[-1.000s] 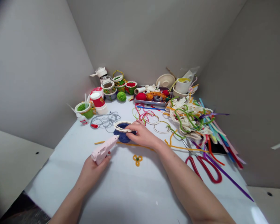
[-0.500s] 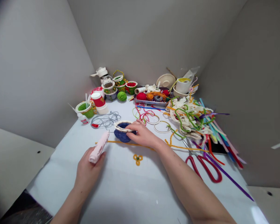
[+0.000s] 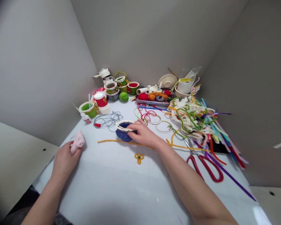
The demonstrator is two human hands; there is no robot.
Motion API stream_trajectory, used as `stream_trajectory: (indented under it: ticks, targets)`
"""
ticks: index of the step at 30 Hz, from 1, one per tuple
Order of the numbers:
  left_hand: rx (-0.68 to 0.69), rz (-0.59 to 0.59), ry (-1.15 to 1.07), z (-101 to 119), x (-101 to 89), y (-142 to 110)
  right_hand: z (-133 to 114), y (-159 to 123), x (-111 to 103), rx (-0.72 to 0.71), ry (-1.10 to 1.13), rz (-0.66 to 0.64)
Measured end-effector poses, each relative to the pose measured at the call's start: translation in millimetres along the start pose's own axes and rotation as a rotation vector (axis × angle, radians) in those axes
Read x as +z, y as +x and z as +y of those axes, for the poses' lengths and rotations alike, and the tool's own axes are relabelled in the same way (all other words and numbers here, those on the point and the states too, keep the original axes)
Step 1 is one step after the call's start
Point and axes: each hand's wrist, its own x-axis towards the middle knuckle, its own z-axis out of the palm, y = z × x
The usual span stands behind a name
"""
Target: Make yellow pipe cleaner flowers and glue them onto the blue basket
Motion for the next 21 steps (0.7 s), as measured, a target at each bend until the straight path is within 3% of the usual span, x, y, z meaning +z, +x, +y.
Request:
stream_trajectory:
  ticks: [6,10,13,15,18,21]
  targets:
    - [-0.093,-0.07,0.175,-5,1.6,4,0,-1,-1,0.009,-0.003,0.009]
    - [-0.144,-0.062,0.123,10,-11.0,-3,2,0,-1,0.009,0.007,0.003]
    - [0.031,0.104,-0.102,38,-28.2,-5,4,0,-1,0.019,0.049,-0.007]
    - [0.287,0.142,-0.318,64,-38.4,-1,5,0,-2,0.027,0.09,-0.012]
    - [0.556,-0.129,-0.638,102,-42.9,15,5,-1,-6,0.023,0.137,-0.037]
    - [0.67,-0.435,-0.898,127,-33.2,33,3,-2,-11,0.003,0.181,-0.073]
